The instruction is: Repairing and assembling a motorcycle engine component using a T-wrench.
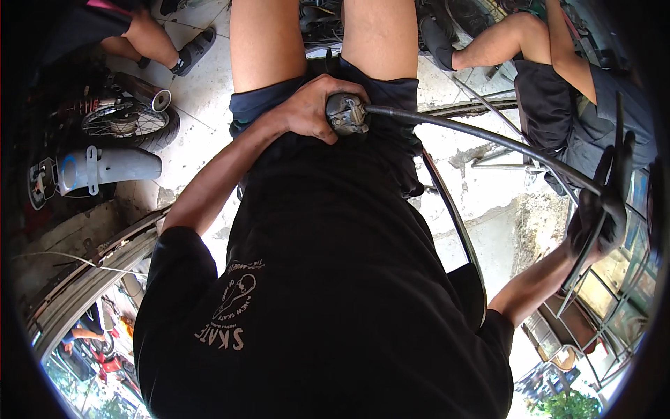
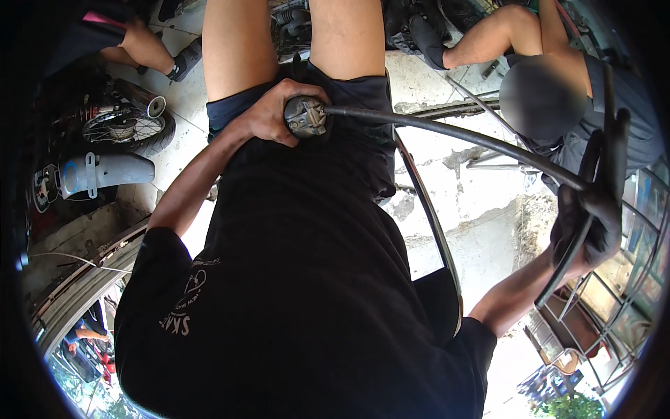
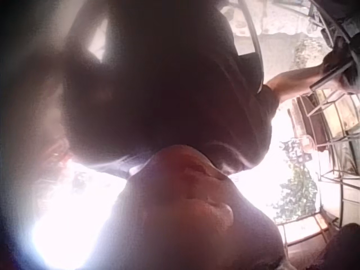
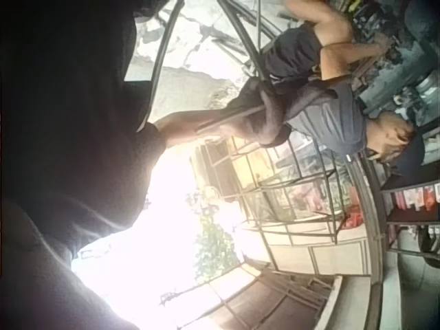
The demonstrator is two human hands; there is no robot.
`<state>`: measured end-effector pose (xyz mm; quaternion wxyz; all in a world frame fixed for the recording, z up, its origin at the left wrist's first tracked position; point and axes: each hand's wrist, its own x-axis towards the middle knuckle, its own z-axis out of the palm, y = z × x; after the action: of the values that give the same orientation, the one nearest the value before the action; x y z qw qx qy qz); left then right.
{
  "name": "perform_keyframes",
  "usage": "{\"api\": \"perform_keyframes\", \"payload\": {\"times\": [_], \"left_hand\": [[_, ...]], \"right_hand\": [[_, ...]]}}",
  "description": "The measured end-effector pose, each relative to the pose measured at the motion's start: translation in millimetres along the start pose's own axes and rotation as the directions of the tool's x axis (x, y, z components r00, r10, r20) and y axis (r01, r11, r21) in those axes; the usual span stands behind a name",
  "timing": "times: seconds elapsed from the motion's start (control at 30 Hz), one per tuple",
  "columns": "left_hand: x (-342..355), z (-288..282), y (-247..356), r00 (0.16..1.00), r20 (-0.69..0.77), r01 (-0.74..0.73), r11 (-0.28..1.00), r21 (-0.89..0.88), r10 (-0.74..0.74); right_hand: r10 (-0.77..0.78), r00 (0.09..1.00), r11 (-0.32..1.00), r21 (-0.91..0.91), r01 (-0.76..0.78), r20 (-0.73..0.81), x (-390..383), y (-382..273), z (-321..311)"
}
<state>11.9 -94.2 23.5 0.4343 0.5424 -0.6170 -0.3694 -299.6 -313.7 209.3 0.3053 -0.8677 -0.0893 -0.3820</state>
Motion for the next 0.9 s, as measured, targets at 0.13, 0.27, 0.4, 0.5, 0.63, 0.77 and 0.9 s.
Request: {"api": "perform_keyframes", "payload": {"times": [0.13,0.27,0.4,0.5,0.63,0.77,0.9], "left_hand": [[0,-4,0,0.997,0.072,0.014,1.0,0.02,-0.016],[3,-1,-2,0.995,0.095,0.021,0.992,0.126,-0.033],[3,-4,1,0.993,0.111,0.008,0.973,0.23,-0.035],[7,-4,2,0.978,0.191,0.022,0.953,0.301,-0.083],[8,-6,3,0.971,0.193,0.065,0.928,0.367,-0.145],[8,-6,7,0.958,0.218,0.085,0.907,0.412,-0.189],[6,-7,1,0.966,0.202,0.069,0.918,0.391,-0.159]], "right_hand": [[0.143,0.874,0.862,-0.492,0.121,0.465,40,-30,6],[0.187,0.76,0.696,-0.63,0.345,0.623,45,-40,10],[0.179,0.532,0.708,-0.484,0.514,0.828,47,-38,1],[0.13,0.519,0.754,-0.424,0.502,0.845,51,-41,8],[-0.072,0.528,0.761,-0.295,0.577,0.846,57,-39,9],[0.247,0.459,0.834,-0.429,0.348,0.853,59,-51,17],[0.201,0.343,0.861,-0.333,0.384,0.917,61,-48,9]]}}
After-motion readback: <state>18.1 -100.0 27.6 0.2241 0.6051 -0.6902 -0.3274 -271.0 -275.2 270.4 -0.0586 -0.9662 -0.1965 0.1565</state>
